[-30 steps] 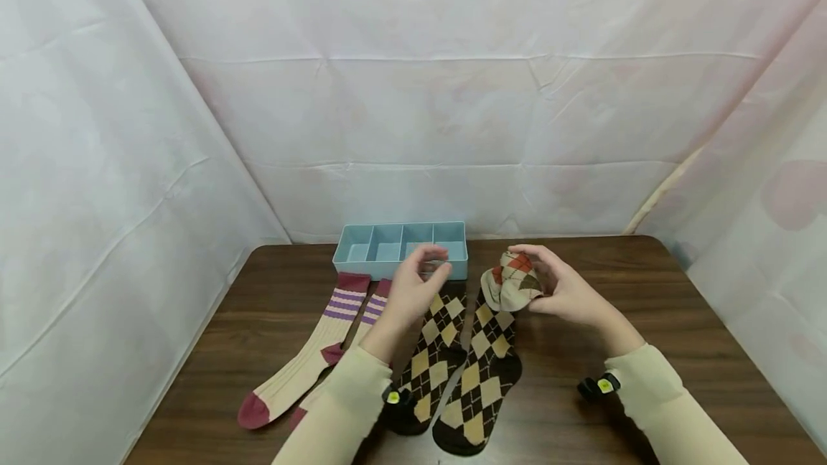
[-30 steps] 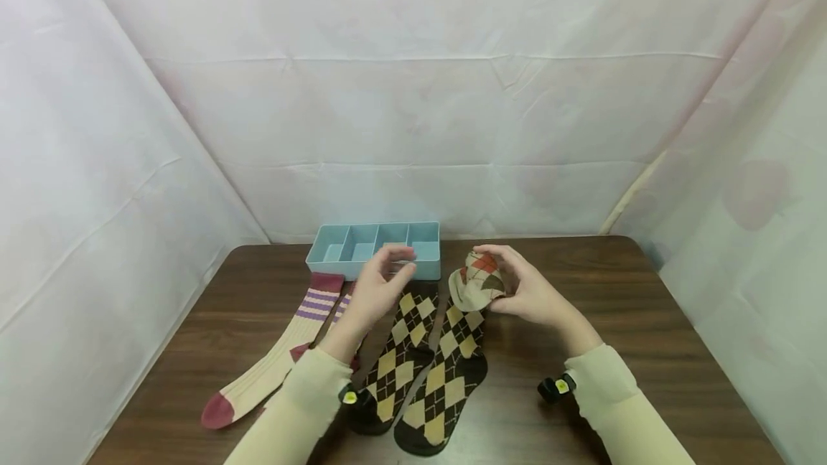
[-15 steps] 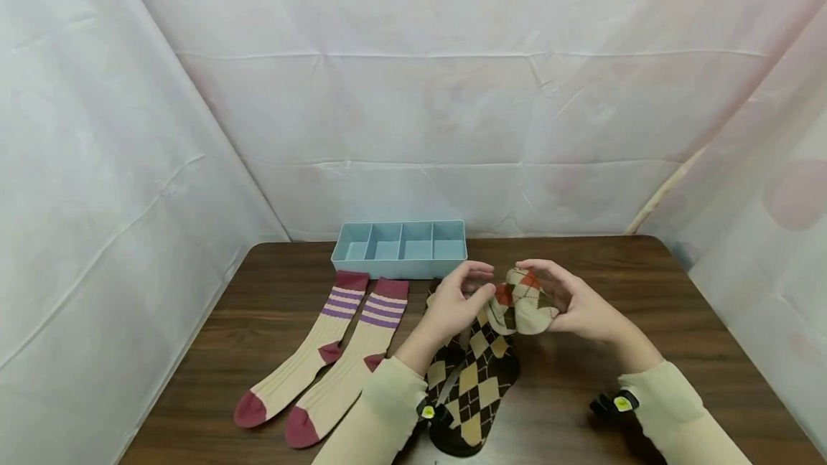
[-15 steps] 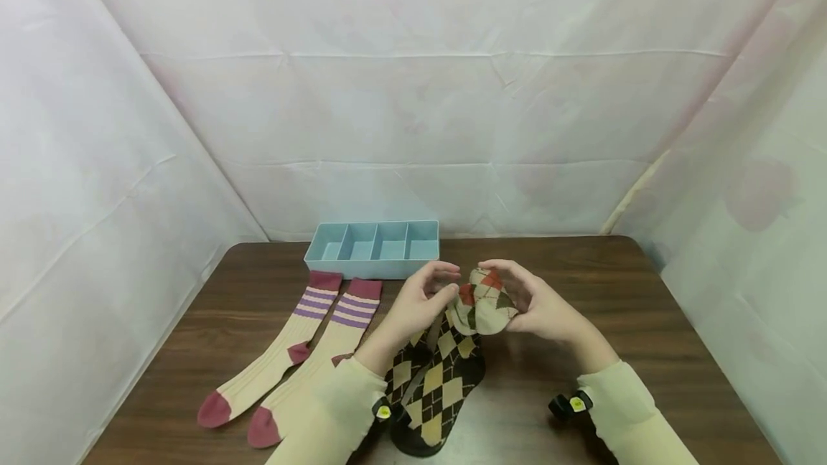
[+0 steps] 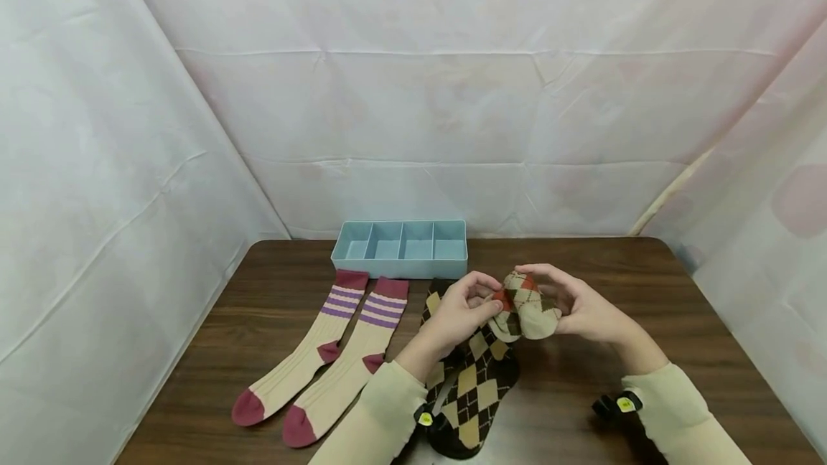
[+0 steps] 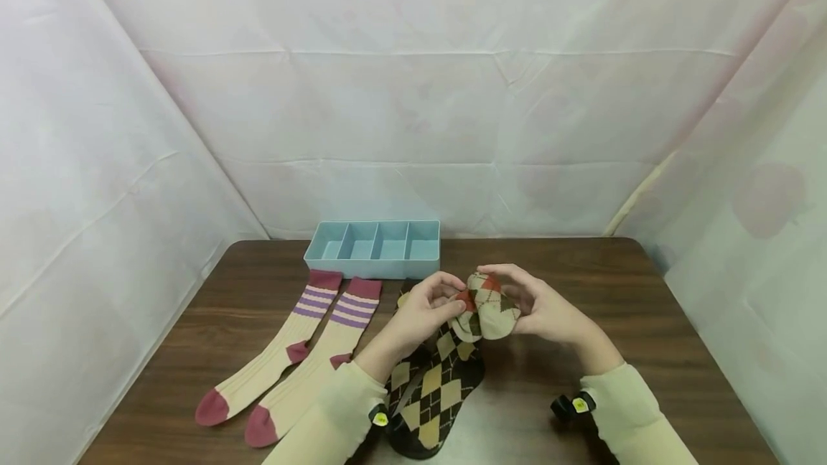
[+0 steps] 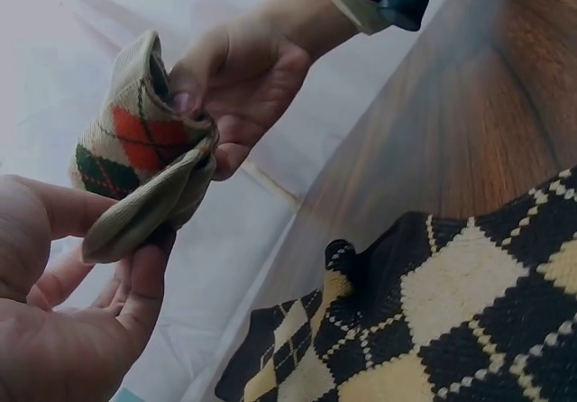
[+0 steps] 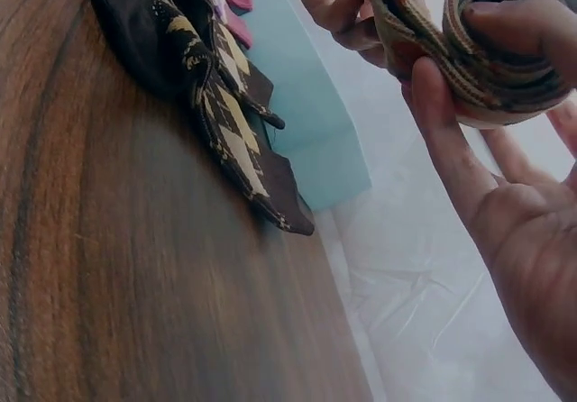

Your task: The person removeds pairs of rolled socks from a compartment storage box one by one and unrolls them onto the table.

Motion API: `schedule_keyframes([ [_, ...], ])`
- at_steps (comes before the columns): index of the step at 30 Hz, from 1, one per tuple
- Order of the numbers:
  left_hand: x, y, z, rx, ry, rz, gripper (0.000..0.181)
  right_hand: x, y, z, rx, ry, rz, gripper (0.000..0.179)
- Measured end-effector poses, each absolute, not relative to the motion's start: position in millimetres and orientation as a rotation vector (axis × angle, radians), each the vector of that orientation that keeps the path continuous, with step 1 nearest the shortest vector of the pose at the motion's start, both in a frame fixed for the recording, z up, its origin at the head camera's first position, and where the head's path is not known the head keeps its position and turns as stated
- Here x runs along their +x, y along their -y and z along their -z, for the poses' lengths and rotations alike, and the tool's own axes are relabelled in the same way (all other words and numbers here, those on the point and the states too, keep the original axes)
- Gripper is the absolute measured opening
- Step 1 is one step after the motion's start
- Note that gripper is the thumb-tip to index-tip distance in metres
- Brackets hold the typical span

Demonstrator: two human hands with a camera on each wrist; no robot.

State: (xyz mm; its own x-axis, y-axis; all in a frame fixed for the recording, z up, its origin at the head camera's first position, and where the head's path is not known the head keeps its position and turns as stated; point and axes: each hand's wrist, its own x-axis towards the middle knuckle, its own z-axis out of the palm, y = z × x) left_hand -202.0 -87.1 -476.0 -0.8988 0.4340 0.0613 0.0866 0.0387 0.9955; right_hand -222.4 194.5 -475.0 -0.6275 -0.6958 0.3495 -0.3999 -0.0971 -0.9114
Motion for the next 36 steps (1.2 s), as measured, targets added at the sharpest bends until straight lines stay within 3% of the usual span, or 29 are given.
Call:
schedule_keyframes([
  [11, -196.7, 76.4, 481.8, 0.469, -1.989, -2.148, 0.016, -222.4, -195.9, 475.9, -1.189, -2.091, 1.827, 0.058],
  [19, -193.5, 73.8, 480.5, 0.381, -2.081, -2.176, 0.012, -219.7, -201.2, 471.0, -1.193, -2.256, 1.588, 0.061],
  [27, -193.3, 70.1, 480.2, 0.271, -2.073, -2.218, 0.013, -213.4, -199.4, 462.2, -1.243, -2.169, 1.515, 0.08],
  [36, -186.6, 62.7, 480.1, 0.32, -2.073, -2.213, 0.016, -210.9, -186.3, 460.4, -1.023, -2.554, 1.428, 0.057],
])
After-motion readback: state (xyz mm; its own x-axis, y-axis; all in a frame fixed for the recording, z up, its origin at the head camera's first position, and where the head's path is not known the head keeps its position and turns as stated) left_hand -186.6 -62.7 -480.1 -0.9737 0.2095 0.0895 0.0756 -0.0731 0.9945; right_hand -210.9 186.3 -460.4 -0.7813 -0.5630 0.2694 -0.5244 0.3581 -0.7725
